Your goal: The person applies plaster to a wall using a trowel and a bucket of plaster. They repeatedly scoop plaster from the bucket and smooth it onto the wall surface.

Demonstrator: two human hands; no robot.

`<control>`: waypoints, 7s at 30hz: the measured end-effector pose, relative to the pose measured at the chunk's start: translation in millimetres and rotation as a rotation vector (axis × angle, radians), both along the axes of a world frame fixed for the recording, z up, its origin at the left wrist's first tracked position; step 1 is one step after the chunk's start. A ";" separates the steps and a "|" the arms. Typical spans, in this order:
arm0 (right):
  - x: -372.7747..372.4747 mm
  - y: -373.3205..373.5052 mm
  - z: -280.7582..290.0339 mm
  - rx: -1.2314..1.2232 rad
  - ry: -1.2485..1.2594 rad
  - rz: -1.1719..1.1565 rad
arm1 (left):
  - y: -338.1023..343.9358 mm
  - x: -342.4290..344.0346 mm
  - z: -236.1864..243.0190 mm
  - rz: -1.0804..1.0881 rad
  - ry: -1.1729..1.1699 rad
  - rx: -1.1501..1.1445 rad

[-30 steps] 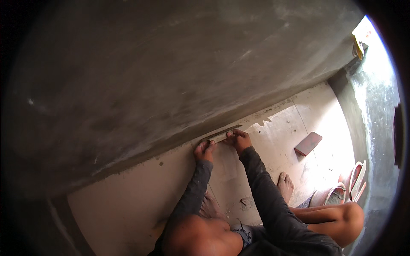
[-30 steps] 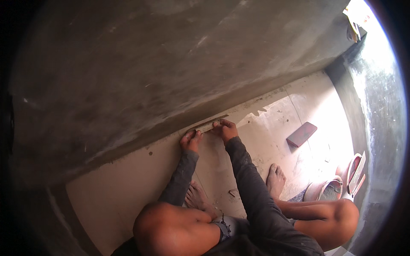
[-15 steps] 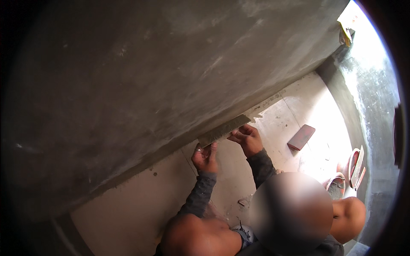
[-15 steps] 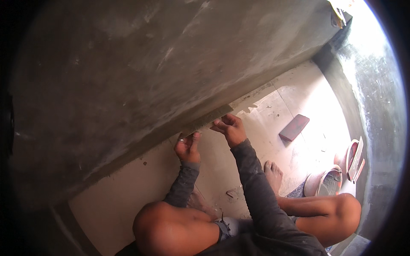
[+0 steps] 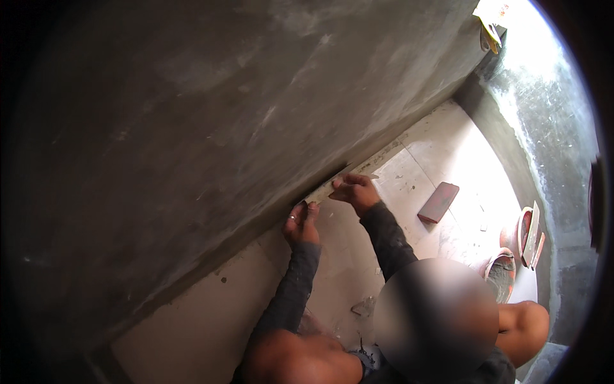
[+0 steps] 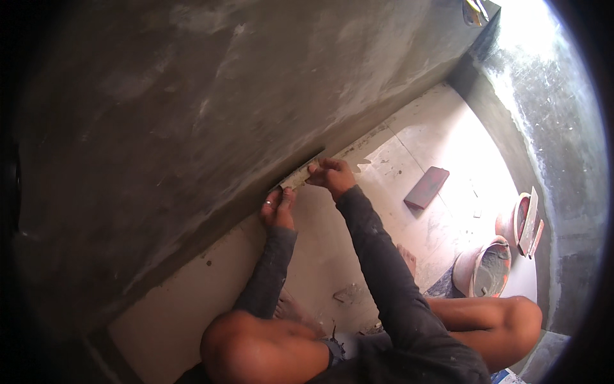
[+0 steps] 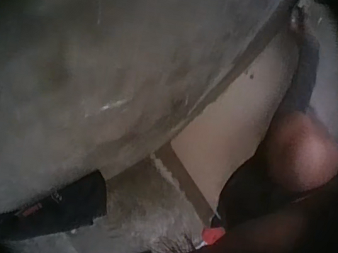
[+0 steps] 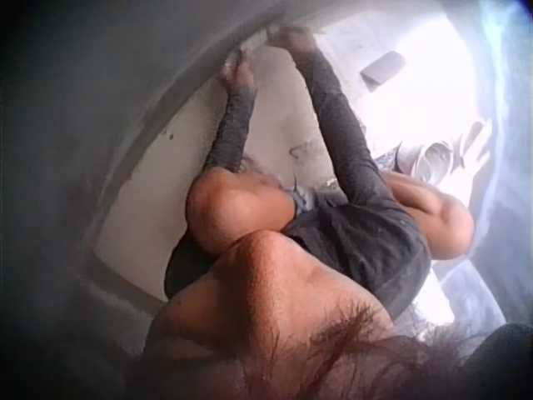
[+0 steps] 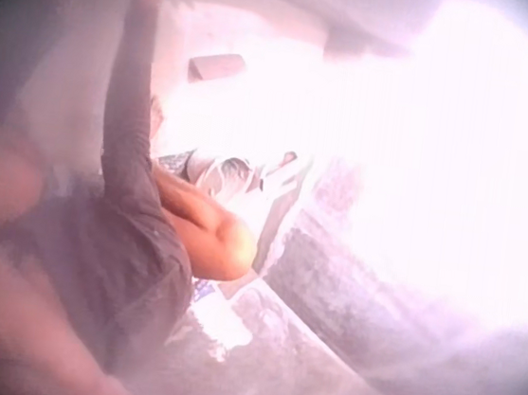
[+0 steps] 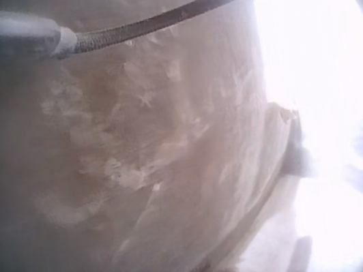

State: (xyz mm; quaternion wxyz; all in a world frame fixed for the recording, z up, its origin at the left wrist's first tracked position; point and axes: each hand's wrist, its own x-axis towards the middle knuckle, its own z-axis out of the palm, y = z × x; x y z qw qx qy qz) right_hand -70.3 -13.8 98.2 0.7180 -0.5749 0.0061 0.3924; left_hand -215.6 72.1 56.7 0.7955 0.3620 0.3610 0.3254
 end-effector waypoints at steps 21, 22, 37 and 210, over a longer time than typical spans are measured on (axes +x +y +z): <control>68.4 -19.1 -46.7 -0.154 -0.162 0.082 | -13.1 62.1 -29.0 -0.064 -0.012 -0.321; 69.3 -30.5 -28.0 -0.083 -0.146 0.042 | -16.2 63.5 -15.9 -0.049 -0.106 -0.180; 120.8 -70.2 -84.9 0.000 0.103 -0.104 | -54.6 115.1 -57.7 -0.161 -0.070 -0.364; 22.5 -313.0 131.8 -0.750 -0.612 -0.354 | -36.0 104.5 197.0 -0.938 -0.174 0.271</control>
